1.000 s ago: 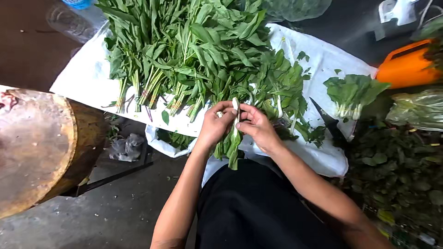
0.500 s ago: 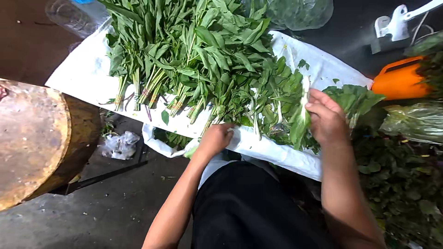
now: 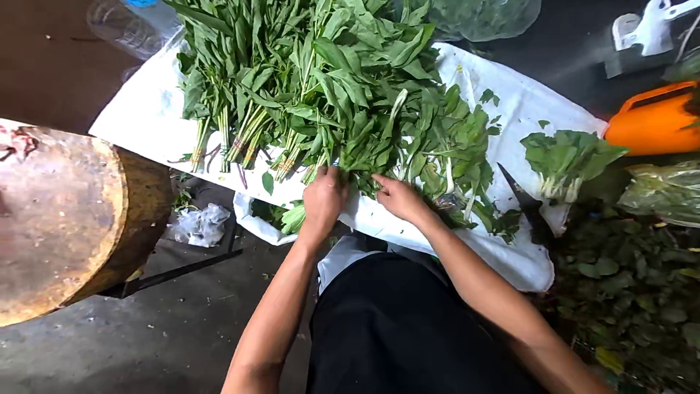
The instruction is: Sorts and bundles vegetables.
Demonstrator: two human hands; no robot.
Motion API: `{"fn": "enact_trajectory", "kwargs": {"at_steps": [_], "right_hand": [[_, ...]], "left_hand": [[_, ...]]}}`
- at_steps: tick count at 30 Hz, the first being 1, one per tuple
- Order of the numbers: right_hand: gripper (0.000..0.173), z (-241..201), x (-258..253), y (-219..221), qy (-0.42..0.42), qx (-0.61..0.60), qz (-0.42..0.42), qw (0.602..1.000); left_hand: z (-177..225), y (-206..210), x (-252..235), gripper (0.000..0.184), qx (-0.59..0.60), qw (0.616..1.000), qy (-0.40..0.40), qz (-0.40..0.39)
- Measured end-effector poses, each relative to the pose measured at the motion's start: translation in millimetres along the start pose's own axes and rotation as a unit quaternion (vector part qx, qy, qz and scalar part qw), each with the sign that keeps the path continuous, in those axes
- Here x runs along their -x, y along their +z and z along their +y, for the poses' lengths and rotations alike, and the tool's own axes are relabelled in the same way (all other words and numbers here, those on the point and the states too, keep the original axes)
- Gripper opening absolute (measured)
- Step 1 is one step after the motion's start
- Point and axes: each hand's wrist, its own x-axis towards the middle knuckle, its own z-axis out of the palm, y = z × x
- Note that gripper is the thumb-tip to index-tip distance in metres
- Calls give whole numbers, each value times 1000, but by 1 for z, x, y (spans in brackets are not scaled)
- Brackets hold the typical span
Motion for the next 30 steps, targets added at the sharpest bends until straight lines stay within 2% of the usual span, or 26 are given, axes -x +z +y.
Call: {"fn": "enact_trajectory", "kwargs": {"at_steps": [2,4,7,11,16,20,24,27,30], "right_hand": [[49,3,2,-6,38,9,33,999],[40,8,5,-17,77,4,71,994],[45,18,9,-29,91,-13,79,993],[34,6,27,-27,66,-45,116,990],[29,-20,25,-8,-1,-109,50,993],[28,-39,29,-4,-18,-189,-7,982],[25,-45,38,-6,-30,-271,-16,962],[28,-43,30,-4,3,-225,3,974],[32,-40,-1,10,27,-149,32,988]], "left_hand": [[-4,-21,0,23,83,996,-34,1],[-8,-39,-6,22,190,979,-80,-8],[-18,-45,-5,19,362,925,-109,-42],[-26,-46,14,18,499,856,-126,-55],[-28,-43,23,23,592,793,-121,-81],[-24,-43,30,24,608,781,-88,-108],[-13,-47,35,18,584,808,-50,-63],[-11,-56,40,17,557,828,-69,0],[-13,-64,45,17,530,840,-104,52]]}}
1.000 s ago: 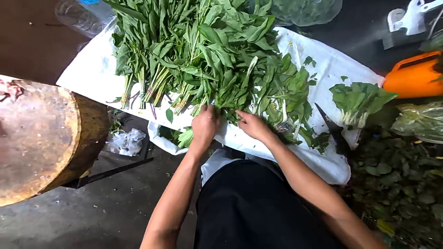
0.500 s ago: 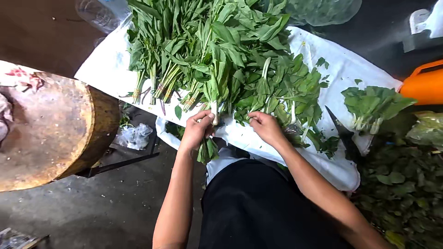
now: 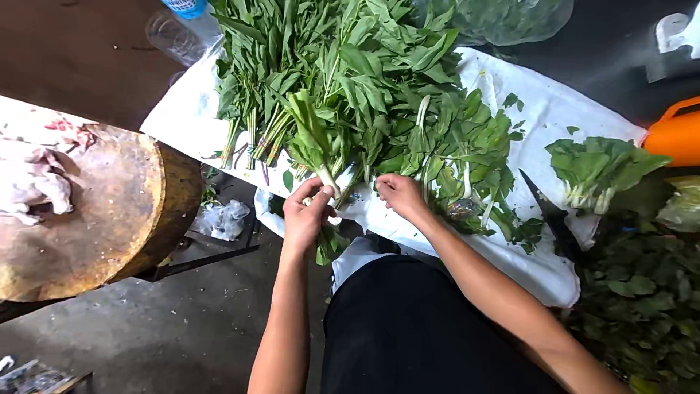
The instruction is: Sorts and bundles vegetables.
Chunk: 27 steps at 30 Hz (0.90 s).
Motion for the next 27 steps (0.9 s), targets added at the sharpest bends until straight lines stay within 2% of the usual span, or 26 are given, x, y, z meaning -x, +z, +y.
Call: {"fn": "enact_trajectory", "kwargs": {"at_steps": [2,5,8,11,17,21,23,25,27], "right_hand": [[38,0,-21,14,-27,62,32,997],[33,-4,-36,25,-38,86,69,993],[33,-7,-28,7,-3,-7,19,1000],[34,-2,1,-16,2,-115,-20,993],[24,9,45,-46,-24,-159,-23,987],[27,18,55,-51,-41,-225,-72,971],[29,21,56,-50,-40,-250,-79,964],[29,18,54,-45,-7,-206,-50,977],[33,17,45,-40,27,-70,-23,997]], "left_hand": [[0,-3,0,18,-9,1000,5,18],[0,-6,2,19,-17,999,16,40],[-1,-13,4,18,-28,997,33,57],[-7,-17,8,18,-61,995,44,64],[-8,18,-3,20,-130,988,77,-12],[-4,49,-16,19,-149,978,130,-63],[-3,57,-21,19,-159,977,124,-73],[-5,55,-28,26,-229,967,83,-77],[-9,51,-34,36,-323,942,45,-79]]}}
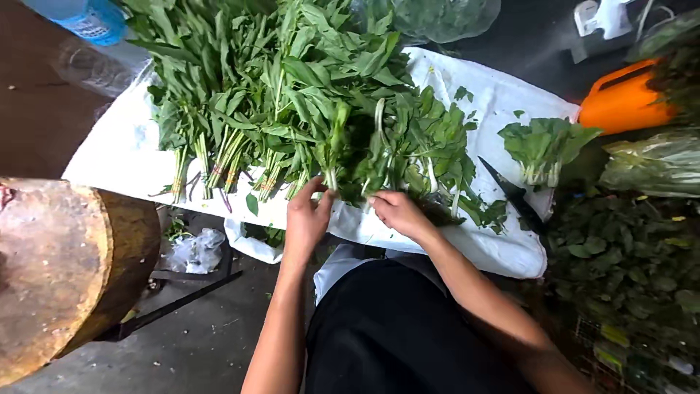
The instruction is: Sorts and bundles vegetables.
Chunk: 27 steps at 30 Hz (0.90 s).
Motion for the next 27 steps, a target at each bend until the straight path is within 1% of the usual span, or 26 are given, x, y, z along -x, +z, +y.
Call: {"fn": "enact_trajectory", "kwargs": {"at_steps": [1,2,4,6,7,8,9,11,13,14,15,17,19,21,22,24,25,27], "right_hand": [[38,2,-4,-1,17,66,9,998],[42,6,-6,-3,30,106,26,994],[39,20,-3,-14,33,131,99,986],[33,39,3,-36,22,137,202,969],[33,48,4,-48,22,143,249,958],[35,56,3,-59,28,147,286,946],[38,63,0,-70,40,151,305,939],[44,70,-7,-85,75,155,300,938],[42,66,-10,-95,95,140,288,942],[39,60,-7,-99,99,112,282,948],[37,54,-4,-102,96,66,279,953],[32,47,4,-107,58,-51,294,953],[30,39,12,-109,2,-154,302,941],[30,32,19,-110,-47,-195,303,932],[30,29,22,-109,-65,-200,302,930],[31,26,27,-107,-94,-199,304,927],[31,26,29,-106,-107,-195,306,926],[31,29,27,-105,-121,-192,310,923]], "left_hand": [[-4,0,-1,38,-27,1000,-6,6],[-8,-1,0,37,-41,999,-5,21],[-14,-3,5,33,-46,998,10,51],[-19,-3,12,29,-34,997,18,61],[-18,-1,15,29,-26,998,19,45],[-17,3,16,28,-23,999,23,12],[-15,10,16,28,-24,999,37,-32],[-4,34,13,29,-41,986,87,-137],[19,68,7,31,-96,961,142,-219],[34,85,2,32,-134,948,151,-244],[47,101,-4,34,-179,937,139,-266],[64,128,-20,40,-257,917,78,-294],[66,145,-35,45,-297,905,22,-302],[64,144,-40,44,-294,911,10,-287],[60,137,-39,44,-277,922,13,-269],[49,118,-37,53,-216,949,14,-228],[39,110,-37,59,-177,962,12,-207],[19,95,-40,65,-93,982,8,-166]]}}
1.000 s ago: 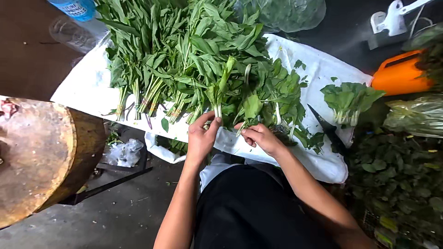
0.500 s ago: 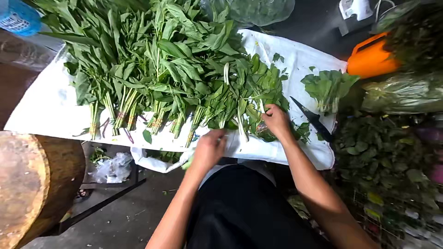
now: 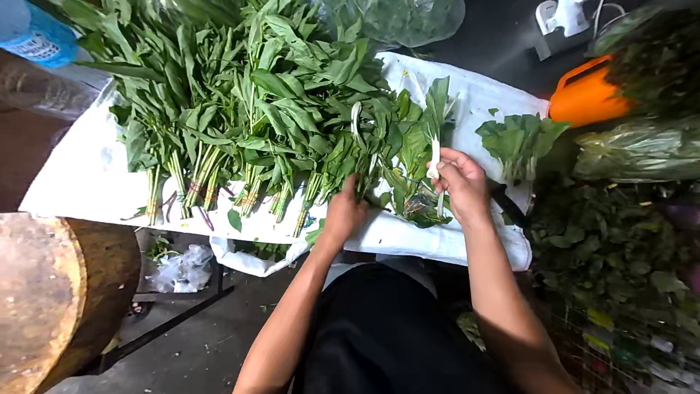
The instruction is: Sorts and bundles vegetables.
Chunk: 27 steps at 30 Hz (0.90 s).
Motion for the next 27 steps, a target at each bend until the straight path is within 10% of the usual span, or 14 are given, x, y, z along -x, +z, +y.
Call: {"fn": "enact_trajectory", "kwargs": {"at_steps": [15,19,24,27], "right_hand": [[36,40,-2,47,34,21,10,999],[40,43,-12,45,27,144,47,988],[51,34,-18,85,101,324,-161,927],[49,44,-25,116,74,384,-104,914]], "left_hand": [[-47,-34,-3,55,222,963,-62,141],[-51,-30,-2,57,239,959,-64,141],[-50,-29,-2,59,236,959,-71,137],[-49,-29,-5,58,240,958,-67,140]]}}
